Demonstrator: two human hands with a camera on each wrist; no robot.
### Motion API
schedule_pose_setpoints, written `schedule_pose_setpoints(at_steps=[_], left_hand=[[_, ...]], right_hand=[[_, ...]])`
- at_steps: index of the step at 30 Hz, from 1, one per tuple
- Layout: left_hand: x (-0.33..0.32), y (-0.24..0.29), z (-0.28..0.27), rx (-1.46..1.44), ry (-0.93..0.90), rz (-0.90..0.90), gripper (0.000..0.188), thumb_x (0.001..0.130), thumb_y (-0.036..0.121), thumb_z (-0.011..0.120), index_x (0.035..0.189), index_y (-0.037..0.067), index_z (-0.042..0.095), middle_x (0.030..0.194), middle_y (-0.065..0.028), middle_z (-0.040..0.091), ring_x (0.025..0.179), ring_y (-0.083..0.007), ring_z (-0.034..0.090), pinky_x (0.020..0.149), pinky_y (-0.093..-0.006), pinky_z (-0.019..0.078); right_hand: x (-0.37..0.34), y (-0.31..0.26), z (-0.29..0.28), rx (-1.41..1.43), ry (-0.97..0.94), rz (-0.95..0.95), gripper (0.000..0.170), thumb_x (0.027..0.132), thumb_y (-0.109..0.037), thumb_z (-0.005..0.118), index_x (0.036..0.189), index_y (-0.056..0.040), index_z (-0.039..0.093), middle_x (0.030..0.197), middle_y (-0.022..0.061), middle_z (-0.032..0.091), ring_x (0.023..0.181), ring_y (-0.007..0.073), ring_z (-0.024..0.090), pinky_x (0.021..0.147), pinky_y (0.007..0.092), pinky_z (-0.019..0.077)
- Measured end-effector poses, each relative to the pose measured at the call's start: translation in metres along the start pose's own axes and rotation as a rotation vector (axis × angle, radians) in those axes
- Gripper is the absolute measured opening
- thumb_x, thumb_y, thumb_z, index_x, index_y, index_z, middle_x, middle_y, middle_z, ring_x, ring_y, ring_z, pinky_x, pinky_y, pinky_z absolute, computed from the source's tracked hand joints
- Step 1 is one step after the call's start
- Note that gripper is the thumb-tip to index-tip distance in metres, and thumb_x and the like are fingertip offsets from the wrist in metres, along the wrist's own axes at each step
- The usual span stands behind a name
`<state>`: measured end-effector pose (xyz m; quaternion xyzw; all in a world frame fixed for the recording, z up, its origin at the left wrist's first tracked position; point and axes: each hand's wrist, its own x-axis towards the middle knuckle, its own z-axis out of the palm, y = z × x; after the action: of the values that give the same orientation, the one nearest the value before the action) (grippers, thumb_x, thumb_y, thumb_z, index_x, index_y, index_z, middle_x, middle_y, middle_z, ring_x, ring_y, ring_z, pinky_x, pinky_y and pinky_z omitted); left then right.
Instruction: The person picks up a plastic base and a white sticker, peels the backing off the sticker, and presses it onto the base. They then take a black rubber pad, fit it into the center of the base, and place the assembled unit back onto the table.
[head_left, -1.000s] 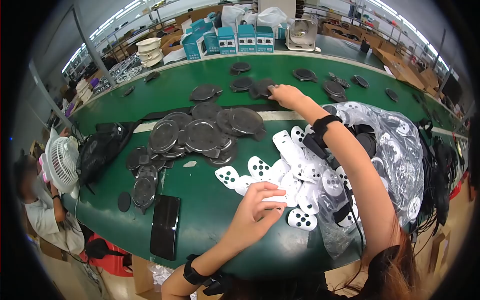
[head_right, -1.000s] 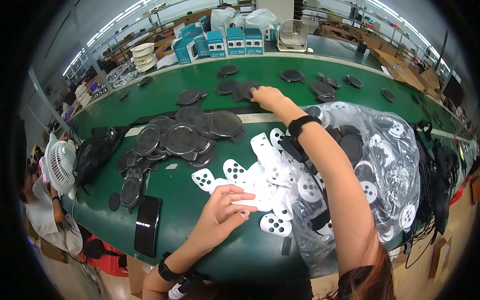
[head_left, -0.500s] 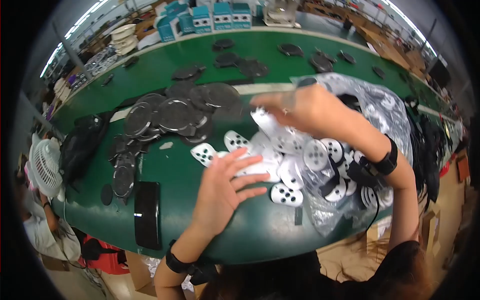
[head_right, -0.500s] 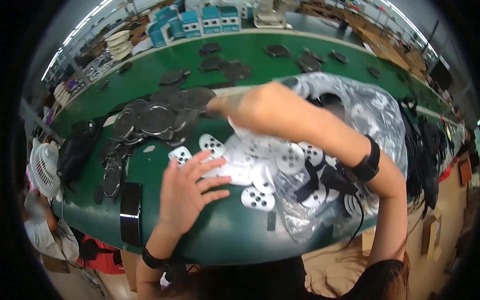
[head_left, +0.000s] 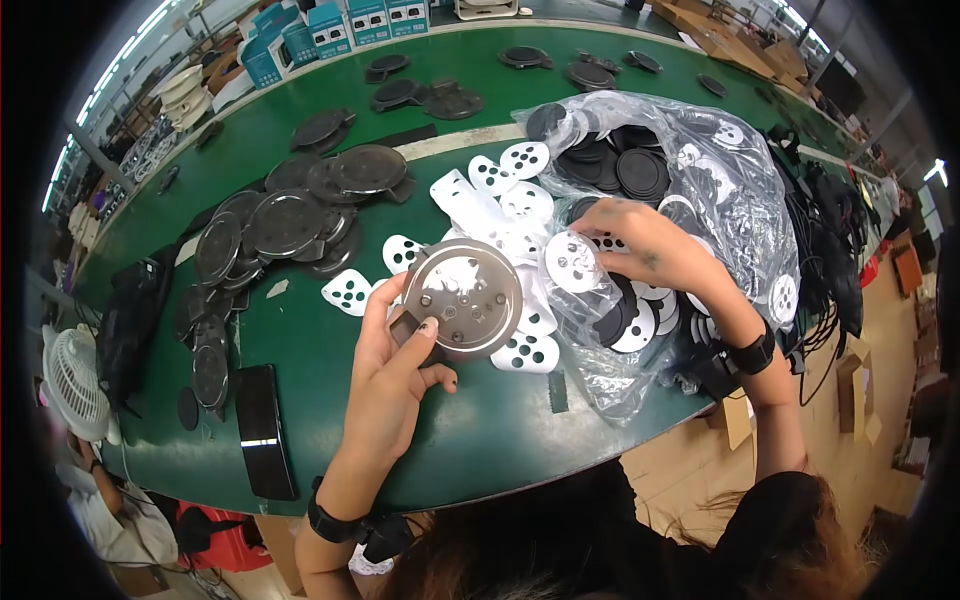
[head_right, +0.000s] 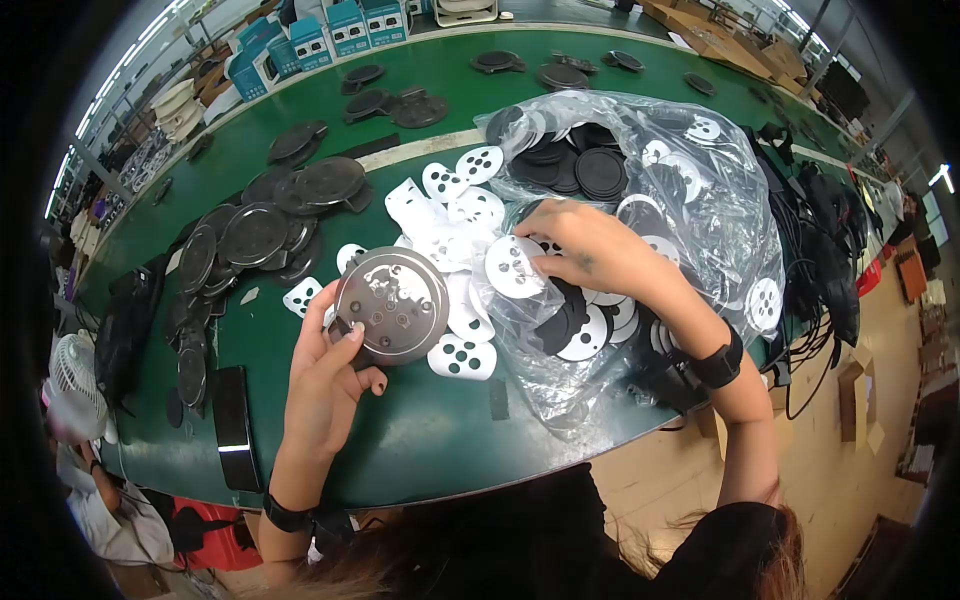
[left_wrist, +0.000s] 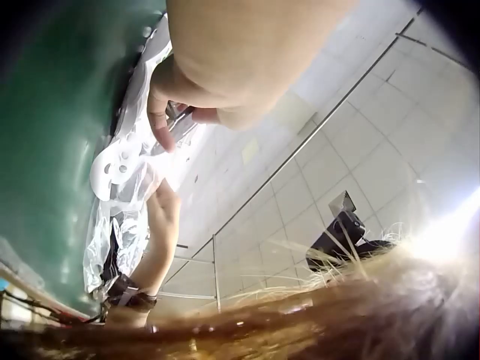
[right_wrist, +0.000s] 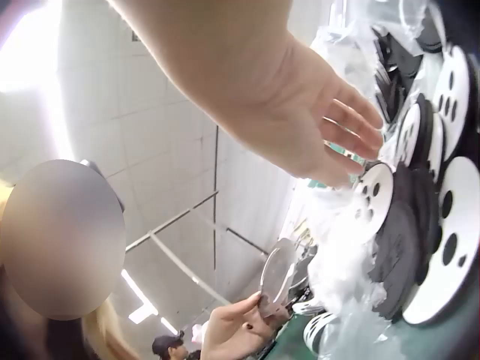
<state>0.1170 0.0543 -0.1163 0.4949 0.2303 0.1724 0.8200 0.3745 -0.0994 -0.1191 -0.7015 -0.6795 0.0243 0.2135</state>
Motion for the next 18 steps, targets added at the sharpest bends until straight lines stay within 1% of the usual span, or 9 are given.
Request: schedule_pose_setpoints(at_steps=[3, 4, 6, 7, 9, 10, 13, 16, 18], left_hand=[[0.0, 0.001, -0.002, 0.071, -0.007, 0.018, 0.032, 0.089, 0.009, 0.046, 0.121, 0.005, 0.041, 0.11, -0.0084, 0.05, 0.079, -0.0083, 0.05, 0.052, -0.0215, 0.0398], [-0.001, 0.002, -0.004, 0.074, 0.0, 0.014, 0.032, 0.089, 0.009, 0.046, 0.121, 0.005, 0.041, 0.11, -0.0084, 0.05, 0.079, -0.0083, 0.05, 0.052, -0.0215, 0.0398], [0.0, 0.004, -0.008, 0.027, -0.085, -0.04, 0.02, 0.091, 0.016, 0.045, 0.104, 0.002, 0.052, 0.089, -0.0043, 0.055, 0.068, -0.0058, 0.047, 0.052, -0.019, 0.034], [0.002, 0.002, -0.009, 0.03, -0.079, -0.041, 0.02, 0.091, 0.016, 0.045, 0.104, 0.002, 0.052, 0.089, -0.0043, 0.055, 0.068, -0.0058, 0.047, 0.052, -0.019, 0.034], [0.005, -0.005, -0.011, 0.261, -0.133, 0.109, 0.025, 0.093, 0.022, 0.044, 0.084, 0.001, 0.055, 0.068, -0.0005, 0.052, 0.06, -0.0051, 0.044, 0.053, -0.0188, 0.0316], [0.005, -0.006, -0.011, 0.263, -0.137, 0.062, 0.028, 0.093, 0.021, 0.043, 0.077, 0.001, 0.055, 0.062, -0.0001, 0.049, 0.058, -0.0054, 0.042, 0.054, -0.0203, 0.0317], [0.002, -0.004, -0.004, 0.267, -0.222, 0.009, 0.027, 0.094, 0.02, 0.042, 0.079, 0.001, 0.055, 0.061, 0.0001, 0.047, 0.056, -0.0054, 0.04, 0.054, -0.02, 0.0311], [0.002, -0.007, -0.001, 0.284, -0.308, 0.046, 0.017, 0.092, 0.011, 0.046, 0.095, -0.001, 0.057, 0.058, 0.0022, 0.045, 0.054, -0.005, 0.039, 0.053, -0.0201, 0.0306], [-0.002, 0.0, 0.0, 0.36, -0.387, 0.019, 0.025, 0.089, 0.006, 0.05, 0.113, -0.001, 0.054, 0.06, 0.0028, 0.049, 0.056, -0.004, 0.043, 0.052, -0.0194, 0.0321]], right_hand=[[0.004, -0.015, -0.01, 0.086, 0.063, 0.205, 0.021, 0.074, -0.01, 0.069, 0.087, 0.0038, 0.059, 0.091, 0.0118, 0.061, 0.082, 0.0236, 0.06, 0.075, 0.0329, 0.0471], [0.005, -0.017, -0.014, 0.154, 0.118, 0.252, 0.021, 0.072, -0.01, 0.072, 0.08, 0.0025, 0.057, 0.083, 0.0079, 0.061, 0.079, 0.0167, 0.06, 0.071, 0.0286, 0.0468], [0.003, -0.021, -0.018, 0.461, 0.207, 0.418, 0.018, 0.076, -0.01, 0.07, 0.082, 0.0004, 0.057, 0.076, 0.0037, 0.062, 0.07, 0.0089, 0.059, 0.063, 0.0218, 0.0462], [0.003, -0.022, -0.02, 0.598, 0.255, 0.496, 0.018, 0.079, -0.012, 0.069, 0.085, 0.0006, 0.058, 0.075, 0.0035, 0.062, 0.068, 0.0067, 0.059, 0.061, 0.0199, 0.0462], [0.003, -0.03, -0.023, 0.56, 0.445, 0.429, 0.019, 0.081, -0.011, 0.067, 0.09, 0.0013, 0.057, 0.079, 0.0045, 0.063, 0.069, 0.0066, 0.059, 0.061, 0.0191, 0.0472], [0.004, -0.033, -0.022, 0.487, 0.553, 0.391, 0.019, 0.081, -0.011, 0.067, 0.091, 0.0018, 0.057, 0.08, 0.0048, 0.063, 0.07, 0.0067, 0.059, 0.062, 0.0195, 0.0475], [0.003, -0.049, -0.024, 0.441, 0.665, 0.362, 0.022, 0.082, -0.008, 0.065, 0.099, 0.0027, 0.055, 0.084, 0.006, 0.063, 0.074, 0.0082, 0.06, 0.065, 0.0204, 0.048], [0.005, -0.075, -0.028, 0.923, 0.48, 0.422, 0.034, 0.082, -0.002, 0.062, 0.113, 0.0016, 0.047, 0.087, 0.0062, 0.062, 0.074, 0.0087, 0.059, 0.063, 0.0193, 0.0454], [0.009, -0.094, -0.019, 1.119, 0.365, 0.429, 0.032, 0.082, 0.0, 0.062, 0.111, 0.0025, 0.047, 0.096, 0.0073, 0.059, 0.075, 0.0065, 0.058, 0.062, 0.0176, 0.0439]])
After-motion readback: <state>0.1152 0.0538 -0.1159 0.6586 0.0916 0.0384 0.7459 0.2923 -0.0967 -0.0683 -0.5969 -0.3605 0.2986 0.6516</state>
